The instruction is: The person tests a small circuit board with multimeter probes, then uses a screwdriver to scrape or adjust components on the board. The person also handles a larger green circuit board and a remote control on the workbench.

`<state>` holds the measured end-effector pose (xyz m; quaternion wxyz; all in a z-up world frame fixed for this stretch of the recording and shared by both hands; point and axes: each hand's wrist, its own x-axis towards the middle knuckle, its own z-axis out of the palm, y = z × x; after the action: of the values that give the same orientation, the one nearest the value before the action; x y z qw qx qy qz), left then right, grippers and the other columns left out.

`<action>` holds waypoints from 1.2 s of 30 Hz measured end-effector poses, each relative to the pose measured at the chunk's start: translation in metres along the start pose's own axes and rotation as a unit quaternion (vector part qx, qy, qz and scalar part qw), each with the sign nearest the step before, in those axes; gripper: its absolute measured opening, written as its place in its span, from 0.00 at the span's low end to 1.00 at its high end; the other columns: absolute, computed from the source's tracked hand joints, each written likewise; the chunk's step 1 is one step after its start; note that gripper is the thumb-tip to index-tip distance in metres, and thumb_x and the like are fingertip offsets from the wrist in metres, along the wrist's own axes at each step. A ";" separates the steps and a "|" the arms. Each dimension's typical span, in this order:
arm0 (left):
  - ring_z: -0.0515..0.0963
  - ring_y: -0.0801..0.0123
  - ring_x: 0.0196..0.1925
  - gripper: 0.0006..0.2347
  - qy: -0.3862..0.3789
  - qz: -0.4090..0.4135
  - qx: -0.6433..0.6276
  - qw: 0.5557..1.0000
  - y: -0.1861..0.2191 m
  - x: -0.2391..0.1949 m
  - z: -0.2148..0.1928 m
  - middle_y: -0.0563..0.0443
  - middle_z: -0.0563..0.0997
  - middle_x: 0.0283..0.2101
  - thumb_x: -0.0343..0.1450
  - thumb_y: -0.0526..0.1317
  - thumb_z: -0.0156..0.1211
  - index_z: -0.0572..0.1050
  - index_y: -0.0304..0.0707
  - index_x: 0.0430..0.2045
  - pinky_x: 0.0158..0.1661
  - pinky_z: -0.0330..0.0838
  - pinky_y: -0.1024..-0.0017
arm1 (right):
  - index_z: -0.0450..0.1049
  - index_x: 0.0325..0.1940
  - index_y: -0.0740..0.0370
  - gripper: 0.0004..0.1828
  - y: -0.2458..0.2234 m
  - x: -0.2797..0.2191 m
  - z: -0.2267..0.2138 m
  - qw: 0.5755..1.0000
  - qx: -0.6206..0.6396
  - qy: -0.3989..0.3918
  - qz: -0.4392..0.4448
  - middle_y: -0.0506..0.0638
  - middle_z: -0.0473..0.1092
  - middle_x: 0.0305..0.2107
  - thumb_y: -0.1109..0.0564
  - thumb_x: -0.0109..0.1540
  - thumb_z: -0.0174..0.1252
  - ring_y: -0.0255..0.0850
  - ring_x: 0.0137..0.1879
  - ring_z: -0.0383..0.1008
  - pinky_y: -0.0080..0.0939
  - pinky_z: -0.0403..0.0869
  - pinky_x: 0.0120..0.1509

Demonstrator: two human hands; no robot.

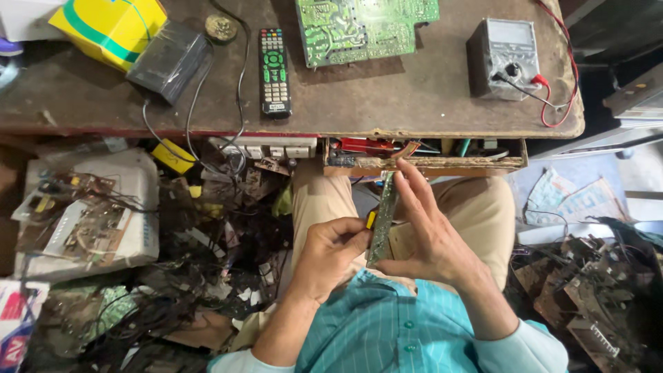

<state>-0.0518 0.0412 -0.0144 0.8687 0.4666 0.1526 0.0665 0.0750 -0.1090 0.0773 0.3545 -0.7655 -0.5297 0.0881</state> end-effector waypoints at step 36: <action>0.84 0.57 0.35 0.08 -0.027 -0.186 -0.122 0.975 0.009 0.152 0.001 0.23 0.83 0.46 0.76 0.36 0.49 0.69 0.27 0.41 0.28 0.74 0.68 | 0.70 0.53 0.61 0.19 0.357 -0.004 0.233 0.623 0.483 0.230 0.571 0.50 0.69 0.31 0.50 0.61 0.54 0.40 0.31 0.61 0.43 0.70 0.38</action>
<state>0.0927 0.0848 -0.0372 0.9199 0.3224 0.2040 -0.0908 0.2218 -0.0743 -0.3213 0.6617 -0.6285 0.2318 0.3367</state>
